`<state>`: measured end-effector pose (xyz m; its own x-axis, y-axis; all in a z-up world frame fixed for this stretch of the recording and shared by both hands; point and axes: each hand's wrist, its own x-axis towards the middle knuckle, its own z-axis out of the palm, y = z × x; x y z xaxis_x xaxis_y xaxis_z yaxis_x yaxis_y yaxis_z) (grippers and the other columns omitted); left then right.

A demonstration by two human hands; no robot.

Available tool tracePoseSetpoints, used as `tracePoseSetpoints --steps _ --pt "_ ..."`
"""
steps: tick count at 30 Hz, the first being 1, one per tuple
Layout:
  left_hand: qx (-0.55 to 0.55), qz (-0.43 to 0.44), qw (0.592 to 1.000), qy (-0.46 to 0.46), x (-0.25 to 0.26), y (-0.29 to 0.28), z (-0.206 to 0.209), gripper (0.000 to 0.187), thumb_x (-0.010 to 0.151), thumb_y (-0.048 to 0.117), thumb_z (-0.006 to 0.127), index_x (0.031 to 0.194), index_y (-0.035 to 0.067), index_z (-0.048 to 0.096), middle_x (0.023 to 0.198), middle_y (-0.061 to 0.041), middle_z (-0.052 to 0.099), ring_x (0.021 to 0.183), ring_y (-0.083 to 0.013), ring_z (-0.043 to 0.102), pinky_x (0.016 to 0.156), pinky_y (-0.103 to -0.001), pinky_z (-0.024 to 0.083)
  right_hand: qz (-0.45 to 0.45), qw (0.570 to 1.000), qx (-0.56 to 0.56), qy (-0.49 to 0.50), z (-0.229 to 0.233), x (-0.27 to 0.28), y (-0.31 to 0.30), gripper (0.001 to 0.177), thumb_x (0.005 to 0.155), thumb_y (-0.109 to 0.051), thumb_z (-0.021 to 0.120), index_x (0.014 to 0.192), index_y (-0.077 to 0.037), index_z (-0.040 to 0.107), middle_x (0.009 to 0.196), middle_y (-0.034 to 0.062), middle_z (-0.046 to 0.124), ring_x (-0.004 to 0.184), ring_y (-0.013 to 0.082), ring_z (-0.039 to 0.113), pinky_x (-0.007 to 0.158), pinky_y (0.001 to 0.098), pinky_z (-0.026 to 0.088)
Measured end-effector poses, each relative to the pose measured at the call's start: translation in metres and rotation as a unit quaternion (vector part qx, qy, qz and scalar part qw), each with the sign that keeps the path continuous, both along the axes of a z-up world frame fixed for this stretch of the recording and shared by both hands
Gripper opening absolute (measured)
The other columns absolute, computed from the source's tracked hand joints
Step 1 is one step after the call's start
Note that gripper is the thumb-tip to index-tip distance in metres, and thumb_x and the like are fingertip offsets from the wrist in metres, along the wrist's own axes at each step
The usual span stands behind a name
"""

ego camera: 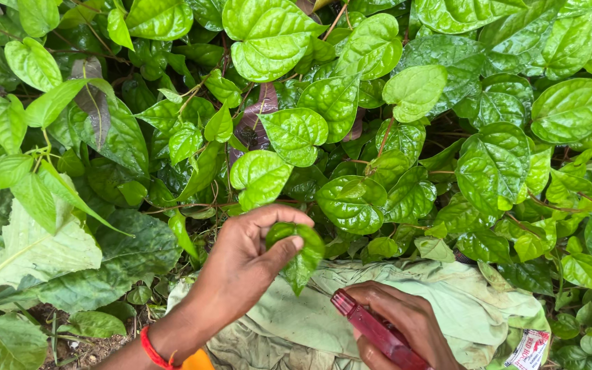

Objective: The person sits on the ground and sprays a liquid from a red spray bottle onto the leaves of a dense green plant. They use their left hand to hold and turn the leaves to ensure coverage while spraying with their right hand.

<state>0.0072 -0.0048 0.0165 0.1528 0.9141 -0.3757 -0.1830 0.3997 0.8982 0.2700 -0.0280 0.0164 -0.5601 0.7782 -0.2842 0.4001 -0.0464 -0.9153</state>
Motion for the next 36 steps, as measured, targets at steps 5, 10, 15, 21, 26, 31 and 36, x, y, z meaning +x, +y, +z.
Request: tracePoseSetpoints --steps 5,10,15,21,26,31,36 --pt "-0.037 -0.025 0.997 0.068 -0.013 0.004 0.01 0.046 0.079 -0.011 0.056 0.121 0.004 0.067 0.083 0.005 0.065 0.066 -0.0004 0.053 0.055 -0.021 0.044 0.004 1.0 0.009 0.014 -0.001 -0.001 0.0 0.05 0.063 -0.009 0.069 0.112 0.0 0.069 0.09 0.0092 0.073 0.069 0.0172 0.073 0.065 0.0287 0.058" --pt "-0.05 -0.019 0.996 0.069 -0.014 0.005 0.011 0.032 0.093 0.008 0.071 0.125 0.006 0.068 0.063 0.005 0.053 0.051 -0.0014 0.041 0.046 -0.022 0.044 0.021 1.0 0.019 -0.004 -0.002 -0.001 0.001 0.047 0.066 -0.009 0.069 0.112 -0.001 0.07 0.09 0.0086 0.073 0.072 0.0186 0.073 0.066 0.029 0.058" --pt "-0.063 -0.018 0.997 0.045 -0.011 0.006 0.014 0.044 0.088 0.008 0.074 0.131 0.008 0.062 0.069 0.005 0.061 0.056 -0.0006 0.053 0.051 -0.022 0.054 0.015 0.998 0.062 0.01 -0.001 -0.003 -0.002 0.046 0.067 -0.004 0.069 0.113 0.0 0.069 0.1 0.0116 0.075 0.084 0.0225 0.072 0.073 0.0303 0.059" --pt "-0.039 -0.048 0.985 0.162 -0.013 0.002 0.022 0.07 0.079 -0.002 0.08 0.144 0.012 0.058 0.09 -0.003 0.051 0.067 -0.0067 0.048 0.056 -0.024 0.046 0.001 0.998 0.057 -0.001 -0.004 0.002 -0.005 0.046 0.067 -0.005 0.071 0.113 -0.001 0.069 0.099 0.0117 0.076 0.085 0.0227 0.073 0.073 0.0308 0.06" --pt "-0.062 -0.04 0.992 0.107 -0.021 -0.009 0.006 0.06 0.081 0.0 0.07 0.138 0.012 0.054 0.102 0.002 0.073 0.073 -0.007 0.061 0.069 -0.024 0.056 0.003 0.997 0.082 0.008 -0.012 0.002 -0.008 0.049 0.068 -0.005 0.074 0.116 0.001 0.069 0.111 0.0164 0.076 0.098 0.0278 0.075 0.083 0.0339 0.061" --pt "-0.145 -0.006 0.984 0.106 -0.043 -0.024 -0.022 0.028 0.084 0.008 0.071 0.112 0.004 0.069 0.101 -0.006 0.074 0.083 -0.0121 0.073 0.071 -0.029 0.06 0.008 0.994 0.109 0.032 -0.016 0.005 -0.009 0.049 0.07 -0.005 0.073 0.118 0.001 0.067 0.114 0.0173 0.076 0.102 0.03 0.075 0.088 0.0349 0.06" --pt "-0.131 0.098 0.984 0.069 -0.056 -0.016 -0.012 0.034 0.086 0.018 0.066 0.115 0.0 0.064 0.098 -0.014 0.074 0.077 -0.0202 0.075 0.066 -0.034 0.063 -0.022 0.996 0.063 0.057 0.003 0.002 -0.007 0.037 0.083 -0.005 0.072 0.119 0.004 0.069 0.115 0.0186 0.072 0.105 0.0319 0.071 0.092 0.0376 0.055"
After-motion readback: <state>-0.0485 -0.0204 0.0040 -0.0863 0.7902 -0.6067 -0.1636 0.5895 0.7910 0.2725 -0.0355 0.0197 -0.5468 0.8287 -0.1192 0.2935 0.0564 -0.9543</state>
